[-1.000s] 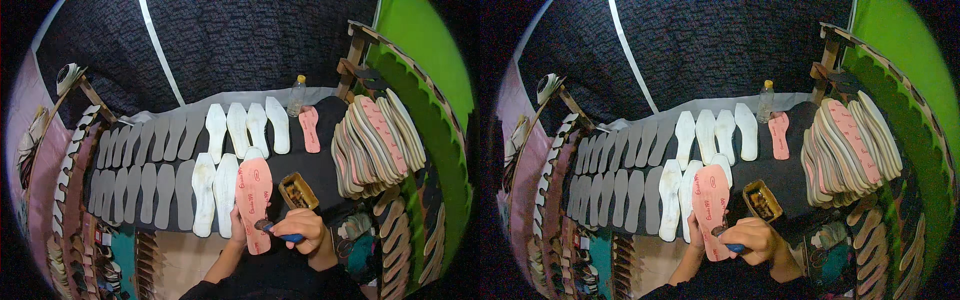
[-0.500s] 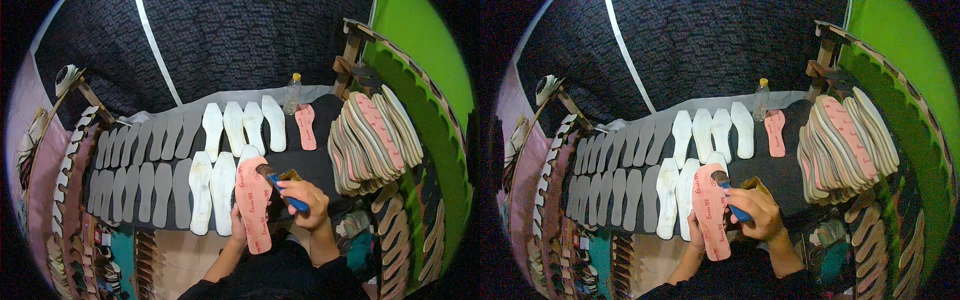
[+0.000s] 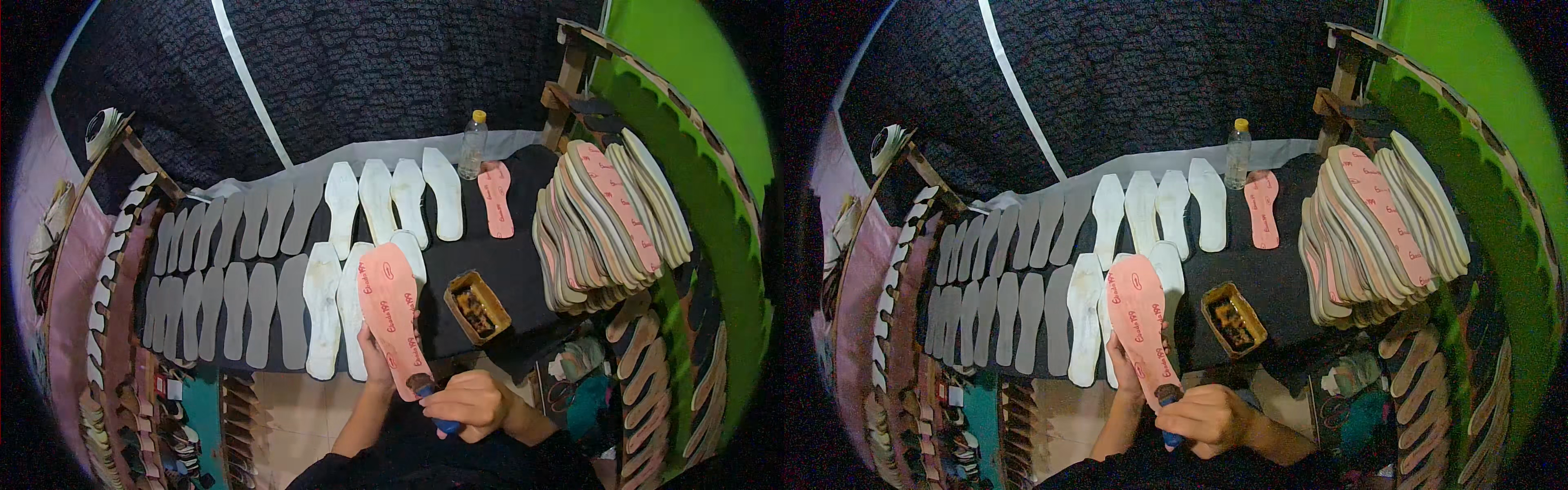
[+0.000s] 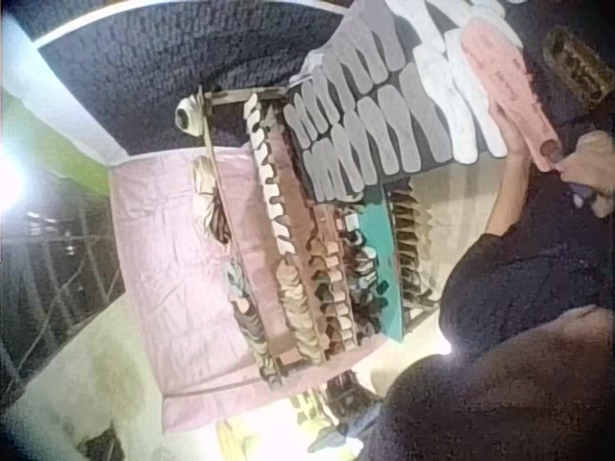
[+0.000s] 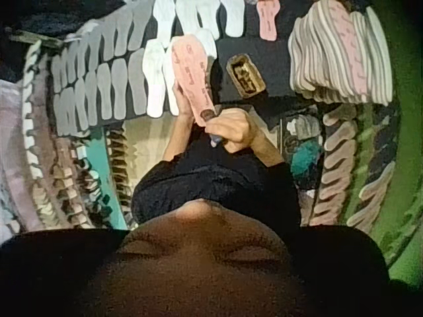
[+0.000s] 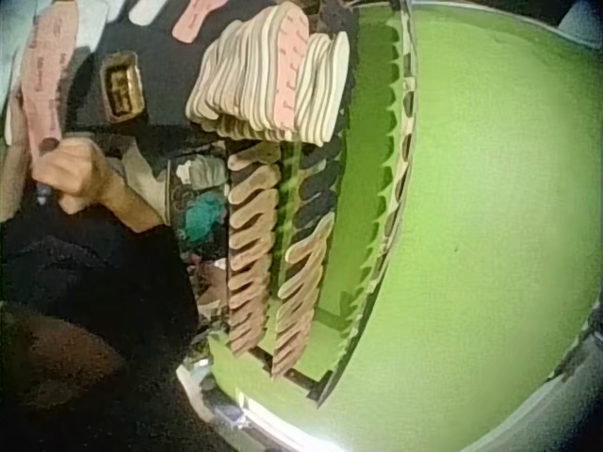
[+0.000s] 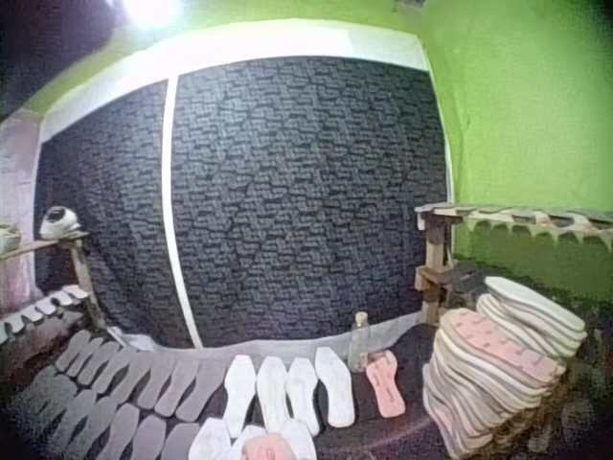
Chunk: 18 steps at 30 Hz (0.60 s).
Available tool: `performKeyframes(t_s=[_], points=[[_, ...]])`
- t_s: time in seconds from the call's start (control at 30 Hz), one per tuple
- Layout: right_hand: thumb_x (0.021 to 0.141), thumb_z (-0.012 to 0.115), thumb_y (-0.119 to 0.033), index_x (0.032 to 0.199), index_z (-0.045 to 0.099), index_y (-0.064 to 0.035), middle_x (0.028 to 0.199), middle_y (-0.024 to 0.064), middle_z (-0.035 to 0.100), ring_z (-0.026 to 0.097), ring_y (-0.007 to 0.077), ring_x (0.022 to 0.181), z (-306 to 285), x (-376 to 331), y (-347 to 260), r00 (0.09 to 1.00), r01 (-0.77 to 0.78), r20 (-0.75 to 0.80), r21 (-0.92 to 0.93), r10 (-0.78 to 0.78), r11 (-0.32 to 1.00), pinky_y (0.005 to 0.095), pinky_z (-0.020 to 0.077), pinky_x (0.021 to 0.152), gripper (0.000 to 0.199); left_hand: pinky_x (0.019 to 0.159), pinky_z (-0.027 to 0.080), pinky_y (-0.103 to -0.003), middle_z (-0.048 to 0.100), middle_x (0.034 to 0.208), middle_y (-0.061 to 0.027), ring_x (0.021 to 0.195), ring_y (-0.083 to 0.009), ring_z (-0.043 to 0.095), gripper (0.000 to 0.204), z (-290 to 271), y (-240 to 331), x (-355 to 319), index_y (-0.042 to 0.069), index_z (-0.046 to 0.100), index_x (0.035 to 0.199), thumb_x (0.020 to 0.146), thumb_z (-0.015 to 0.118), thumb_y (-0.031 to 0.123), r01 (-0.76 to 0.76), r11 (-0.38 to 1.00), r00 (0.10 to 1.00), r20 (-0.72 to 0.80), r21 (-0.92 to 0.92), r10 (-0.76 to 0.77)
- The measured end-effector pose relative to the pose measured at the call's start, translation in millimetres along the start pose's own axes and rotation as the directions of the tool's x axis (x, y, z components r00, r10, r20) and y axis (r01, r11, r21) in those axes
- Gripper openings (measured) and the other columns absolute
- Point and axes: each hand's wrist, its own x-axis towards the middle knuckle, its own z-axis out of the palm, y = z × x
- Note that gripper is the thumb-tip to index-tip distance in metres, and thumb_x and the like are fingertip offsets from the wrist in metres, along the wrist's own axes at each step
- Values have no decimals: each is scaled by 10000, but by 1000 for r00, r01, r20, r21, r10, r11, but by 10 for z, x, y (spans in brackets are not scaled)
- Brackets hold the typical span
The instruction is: The person applies glue to the underside of shoe soles using a brush.
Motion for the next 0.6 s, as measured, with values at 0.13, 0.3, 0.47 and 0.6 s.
performKeyframes(t_s=[0.13, 0.3, 0.47, 0.6], points=[[613, 707, -97, 818, 616, 16, 819, 129, 652, 564, 210, 496, -95, 38, 29, 995, -34, -91, 19, 36, 999, 284, 420, 441, 252, 609, 471, -293, 605, 941, -113, 708, -175, 561, 615, 31, 7, 3, 18, 488, 1131, 877, 186, 489, 15, 997, 1000, -13, 79, -14], [614, 715, -102, 811, 613, 19, 817, 130, 651, 573, 212, 507, -134, 67, 33, 995, -36, -94, 7, 37, 999, 279, 430, 452, 253, 606, 474, -295, 606, 941, -114, 693, -175, 559, 618, 27, -2, -7, 17, 493, 1119, 881, 176, 492, 19, 999, 1000, 3, 43, -19], [627, 715, -119, 802, 616, 18, 810, 133, 650, 578, 217, 519, -93, 27, 58, 995, -27, -92, -3, 26, 1000, 280, 433, 458, 243, 595, 479, -292, 609, 934, -108, 684, -170, 567, 610, 34, 3, -8, 26, 493, 1122, 884, 178, 490, 19, 999, 999, -47, 51, -16], [633, 714, -121, 799, 619, 17, 799, 134, 647, 573, 221, 514, -90, 33, 37, 995, -33, -91, 20, 35, 999, 284, 429, 453, 236, 627, 505, -307, 602, 995, -162, 757, -207, 602, 609, -94, -27, 12, 36, 425, 1220, 889, 202, 496, 27, 1000, 1000, 4, -13, -27]])
